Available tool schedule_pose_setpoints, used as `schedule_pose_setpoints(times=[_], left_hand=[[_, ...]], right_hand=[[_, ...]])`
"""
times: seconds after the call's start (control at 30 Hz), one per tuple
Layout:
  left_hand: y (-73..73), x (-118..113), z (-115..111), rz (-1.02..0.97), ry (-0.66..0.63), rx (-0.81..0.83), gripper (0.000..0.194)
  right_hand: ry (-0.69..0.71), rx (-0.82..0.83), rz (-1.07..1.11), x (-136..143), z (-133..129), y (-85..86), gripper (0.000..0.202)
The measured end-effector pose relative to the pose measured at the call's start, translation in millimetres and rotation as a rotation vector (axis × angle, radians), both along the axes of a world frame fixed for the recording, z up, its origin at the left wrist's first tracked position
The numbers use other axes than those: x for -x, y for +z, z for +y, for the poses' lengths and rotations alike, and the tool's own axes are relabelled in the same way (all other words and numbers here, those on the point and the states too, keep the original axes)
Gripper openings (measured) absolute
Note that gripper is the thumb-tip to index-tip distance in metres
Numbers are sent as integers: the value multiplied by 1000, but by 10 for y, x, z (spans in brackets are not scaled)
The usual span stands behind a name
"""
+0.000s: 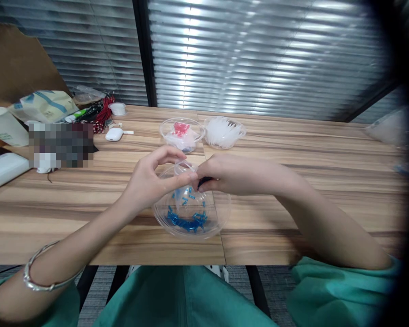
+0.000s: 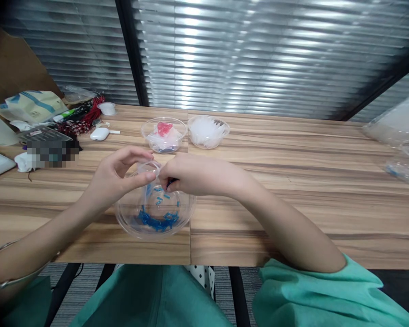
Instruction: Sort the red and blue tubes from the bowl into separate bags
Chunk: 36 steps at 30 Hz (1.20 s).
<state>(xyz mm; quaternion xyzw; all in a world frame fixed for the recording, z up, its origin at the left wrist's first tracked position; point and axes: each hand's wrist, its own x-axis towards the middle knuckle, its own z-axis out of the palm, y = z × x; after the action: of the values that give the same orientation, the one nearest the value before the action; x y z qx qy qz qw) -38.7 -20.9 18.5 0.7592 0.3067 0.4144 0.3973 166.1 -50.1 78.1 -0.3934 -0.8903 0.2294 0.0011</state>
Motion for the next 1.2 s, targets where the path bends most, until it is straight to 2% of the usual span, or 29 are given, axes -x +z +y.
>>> schedule_pose_setpoints(times=[0.1,0.2,0.33,0.57,0.97,1.2], left_hand=[[56,0,-31,92,3,-40,35],[108,-15,-69,197,-56,13,37],[138,-29,-82,255,-104,69,40],[130,-44,-60,244,-133,91,26],[68,-24,-42,209,-186,120,30],[75,-30,-51,212,-163,122,28]], right_hand=[[-95,-123,55,-118,-24,98,19],[-158,-197,131,-158,-44,169,19],[-107,-183,226,-38,-85,166,17],[-98,-276,90,182,-199,84,23],[-3,-103,159,54,-132,127,22],[-99,-295,122,123,-169,96,22]])
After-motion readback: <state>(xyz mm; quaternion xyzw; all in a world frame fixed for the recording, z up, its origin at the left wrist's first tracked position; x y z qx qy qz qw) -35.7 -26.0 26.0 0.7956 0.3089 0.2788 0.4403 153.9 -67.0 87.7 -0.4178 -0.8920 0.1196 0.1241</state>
